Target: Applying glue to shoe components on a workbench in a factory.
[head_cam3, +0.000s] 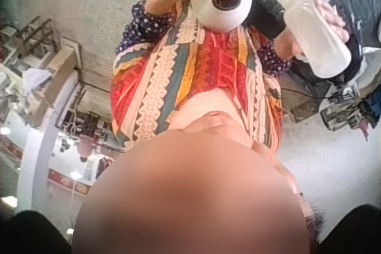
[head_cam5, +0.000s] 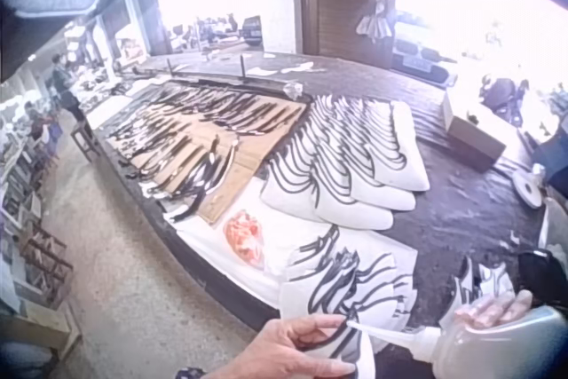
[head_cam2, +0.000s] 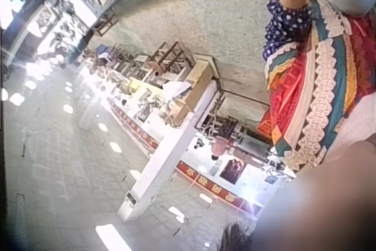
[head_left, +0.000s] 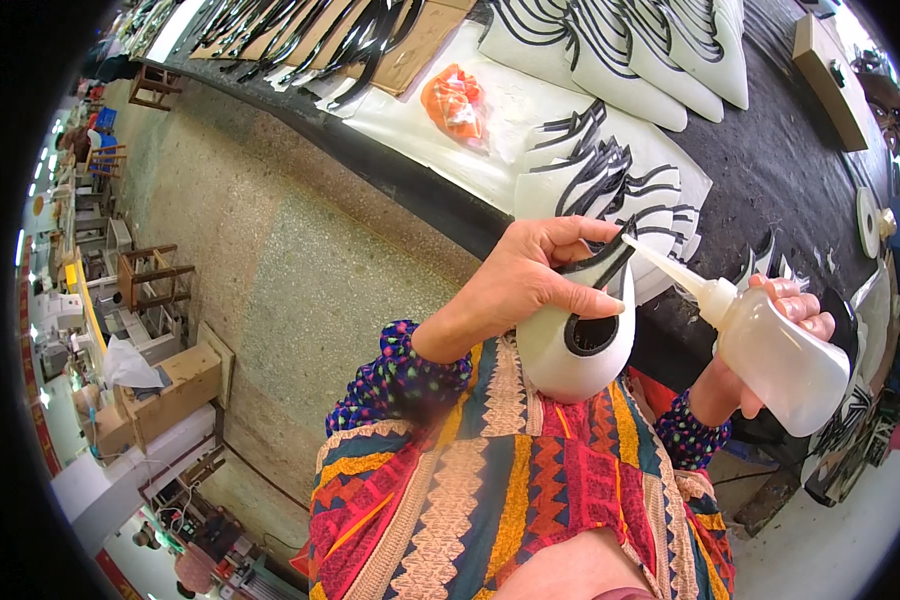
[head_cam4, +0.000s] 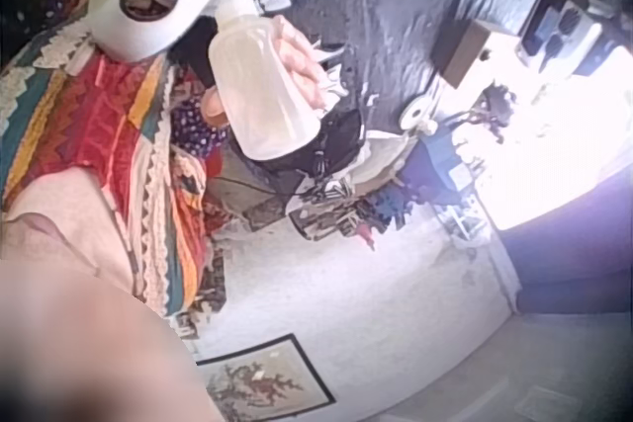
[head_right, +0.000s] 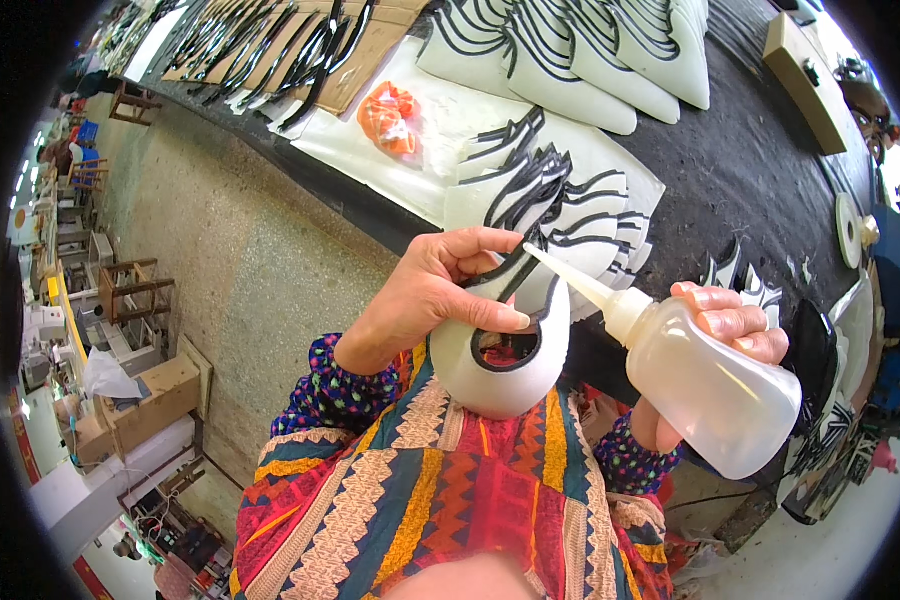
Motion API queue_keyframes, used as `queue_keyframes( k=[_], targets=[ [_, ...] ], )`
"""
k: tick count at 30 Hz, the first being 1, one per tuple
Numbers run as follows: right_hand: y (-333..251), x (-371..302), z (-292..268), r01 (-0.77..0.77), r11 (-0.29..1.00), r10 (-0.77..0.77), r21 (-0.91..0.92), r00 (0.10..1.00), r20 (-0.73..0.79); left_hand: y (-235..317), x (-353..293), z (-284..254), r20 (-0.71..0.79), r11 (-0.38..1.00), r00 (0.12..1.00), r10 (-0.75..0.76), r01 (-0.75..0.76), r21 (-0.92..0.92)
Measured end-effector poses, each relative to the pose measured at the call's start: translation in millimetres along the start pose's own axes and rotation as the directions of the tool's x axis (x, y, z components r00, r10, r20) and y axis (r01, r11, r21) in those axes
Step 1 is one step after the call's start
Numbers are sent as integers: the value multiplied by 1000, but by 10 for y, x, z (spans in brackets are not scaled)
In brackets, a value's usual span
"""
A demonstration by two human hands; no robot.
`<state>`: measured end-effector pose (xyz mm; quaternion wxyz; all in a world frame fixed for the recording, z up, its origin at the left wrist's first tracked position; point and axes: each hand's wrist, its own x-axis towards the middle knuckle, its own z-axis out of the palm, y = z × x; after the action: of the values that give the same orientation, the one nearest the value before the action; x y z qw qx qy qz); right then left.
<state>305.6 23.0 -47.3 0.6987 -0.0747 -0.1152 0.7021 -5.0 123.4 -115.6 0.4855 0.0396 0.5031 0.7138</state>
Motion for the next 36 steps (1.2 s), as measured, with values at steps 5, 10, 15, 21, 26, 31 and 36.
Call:
queue_keyframes(
  k=[5,10,15,21,26,31,36],
  targets=[
    [90,-111,48,21,980,-17,-197,1000,23,-410,143,-373,-26,876,984,177,-145,460],
    [105,-71,60,19,980,-12,-197,999,40,-319,195,-293,61,675,925,376,-318,665],
    [130,-10,-43,129,960,-130,-247,991,13,-330,220,-128,88,511,882,463,-346,787],
    [86,22,-207,134,933,-133,-335,991,25,-603,352,-10,249,208,885,395,-349,914],
    [59,54,-319,185,892,-195,-412,981,16,-658,158,-32,311,327,877,366,-434,839],
    [-28,166,-363,209,856,-226,-473,974,21,-297,-464,-365,536,421,819,207,-569,707],
    [-47,373,-379,248,854,-240,-458,968,78,133,-1077,-894,574,230,802,165,-597,769]
  ],
)
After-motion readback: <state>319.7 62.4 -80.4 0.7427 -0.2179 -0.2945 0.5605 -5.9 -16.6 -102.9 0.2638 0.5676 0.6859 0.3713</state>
